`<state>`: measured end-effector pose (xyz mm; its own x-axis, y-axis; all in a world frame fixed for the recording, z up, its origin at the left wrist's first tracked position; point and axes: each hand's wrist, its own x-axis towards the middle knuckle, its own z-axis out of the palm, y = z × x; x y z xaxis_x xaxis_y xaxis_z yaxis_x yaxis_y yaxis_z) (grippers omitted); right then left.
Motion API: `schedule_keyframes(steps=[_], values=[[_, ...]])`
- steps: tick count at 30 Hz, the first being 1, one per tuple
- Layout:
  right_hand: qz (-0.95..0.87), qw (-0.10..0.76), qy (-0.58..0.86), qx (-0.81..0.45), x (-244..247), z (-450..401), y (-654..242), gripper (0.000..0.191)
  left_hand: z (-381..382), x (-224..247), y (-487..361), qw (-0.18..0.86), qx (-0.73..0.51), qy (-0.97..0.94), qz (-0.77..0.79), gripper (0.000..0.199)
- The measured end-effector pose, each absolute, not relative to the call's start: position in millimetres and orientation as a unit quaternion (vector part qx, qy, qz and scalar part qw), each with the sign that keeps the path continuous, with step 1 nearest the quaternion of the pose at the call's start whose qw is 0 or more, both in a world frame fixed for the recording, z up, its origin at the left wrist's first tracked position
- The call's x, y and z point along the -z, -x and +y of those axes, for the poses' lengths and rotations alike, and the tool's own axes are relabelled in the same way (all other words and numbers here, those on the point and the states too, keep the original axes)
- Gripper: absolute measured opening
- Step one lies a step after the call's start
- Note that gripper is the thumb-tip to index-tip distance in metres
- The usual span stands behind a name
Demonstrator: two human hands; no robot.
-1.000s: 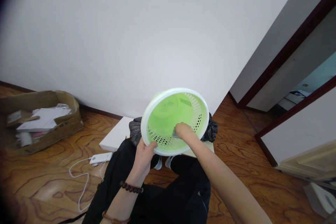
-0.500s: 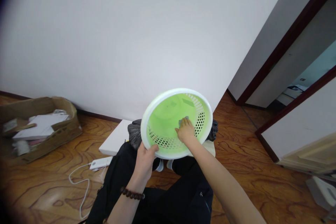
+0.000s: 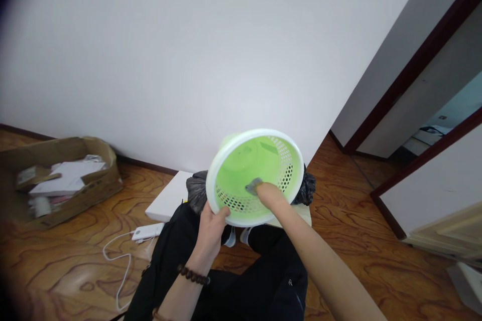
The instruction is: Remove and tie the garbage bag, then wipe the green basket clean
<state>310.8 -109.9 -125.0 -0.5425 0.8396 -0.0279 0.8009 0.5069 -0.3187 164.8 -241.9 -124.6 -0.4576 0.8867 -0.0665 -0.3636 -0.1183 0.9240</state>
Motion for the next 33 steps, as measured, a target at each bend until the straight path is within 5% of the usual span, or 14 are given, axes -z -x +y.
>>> schedule_keyframes(steps=[5,12,19,24,29,33], values=[[-0.849,0.048,0.520,-0.087,128,-106,-306,0.030,-244,125,-173,0.465,-0.690,-0.287,0.475,0.044],[-0.898,0.125,0.399,-0.141,126,-132,-270,0.027,-245,129,-170,0.455,-0.682,-0.287,0.496,0.046],[-0.840,0.046,0.531,0.101,117,-121,-306,0.032,-242,124,-161,0.450,-0.700,-0.267,0.486,0.046],[-0.844,0.065,0.529,-0.056,133,-127,-275,0.033,-246,125,-170,0.460,-0.683,-0.288,0.489,0.044],[-0.872,0.175,0.435,-0.140,146,-130,-258,0.034,-247,124,-172,0.459,-0.683,-0.278,0.495,0.047],[-0.901,0.075,0.420,-0.079,135,-121,-287,0.036,-246,125,-167,0.446,-0.693,-0.279,0.492,0.047]])
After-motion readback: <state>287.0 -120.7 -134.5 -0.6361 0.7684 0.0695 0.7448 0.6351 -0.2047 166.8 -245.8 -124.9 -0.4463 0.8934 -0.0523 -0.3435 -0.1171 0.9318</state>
